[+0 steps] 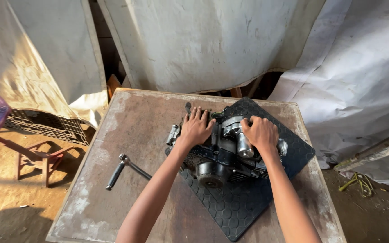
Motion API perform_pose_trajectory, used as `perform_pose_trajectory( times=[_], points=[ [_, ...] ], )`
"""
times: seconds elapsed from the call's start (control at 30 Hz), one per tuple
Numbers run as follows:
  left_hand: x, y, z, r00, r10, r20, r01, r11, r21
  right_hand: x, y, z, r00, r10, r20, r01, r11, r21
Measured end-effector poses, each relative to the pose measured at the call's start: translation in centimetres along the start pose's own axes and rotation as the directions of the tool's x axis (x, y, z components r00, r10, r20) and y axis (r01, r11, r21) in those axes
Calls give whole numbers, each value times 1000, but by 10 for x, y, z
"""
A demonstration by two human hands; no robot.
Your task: Inspecting and manipulating a motorcycle engine assembly on a workbench.
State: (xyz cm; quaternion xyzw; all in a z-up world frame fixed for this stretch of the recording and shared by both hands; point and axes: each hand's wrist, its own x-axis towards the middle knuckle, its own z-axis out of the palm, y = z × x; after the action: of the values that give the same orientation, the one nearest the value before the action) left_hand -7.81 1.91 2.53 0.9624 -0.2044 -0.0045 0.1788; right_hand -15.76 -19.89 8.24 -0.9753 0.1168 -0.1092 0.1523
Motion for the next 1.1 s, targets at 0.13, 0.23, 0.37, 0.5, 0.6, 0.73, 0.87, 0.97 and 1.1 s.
perform_pose_trajectory(
  times=[0.13,0.23,0.37,0.5,0.6,0.73,0.87,0.97,1.1],
  points=[
    [-58,21,-27,999,13,-50,-13,1000,6,2,5,7,1000,11,4,-11,1000,-8],
    [-82,18,-18,989,64,-133,-63,998,15,-1,5,6,999,28,30,-27,999,-22],
    [-103,18,-20,979,101,-175,-95,995,44,4,8,14,999,37,34,-36,999,-16],
    [-90,20,-15,976,59,-209,-57,998,16,2,5,7,999,25,24,-25,1000,8],
    [-58,18,-13,991,-17,-130,14,1000,-23,3,3,6,999,36,32,-35,999,-11],
    [6,-5,3,999,5,-31,-6,1000,-21,0,-2,1,998,45,33,-44,999,-23],
    [72,-32,39,996,-24,86,26,999,-31,4,-1,1,999,47,23,-47,998,-30],
    [73,-10,13,987,-32,155,51,992,-115,7,-1,1,999,42,24,-41,999,-32],
    [71,-2,-4,983,-38,181,89,955,-281,8,-3,1,999,41,19,-40,998,-41]
  ],
)
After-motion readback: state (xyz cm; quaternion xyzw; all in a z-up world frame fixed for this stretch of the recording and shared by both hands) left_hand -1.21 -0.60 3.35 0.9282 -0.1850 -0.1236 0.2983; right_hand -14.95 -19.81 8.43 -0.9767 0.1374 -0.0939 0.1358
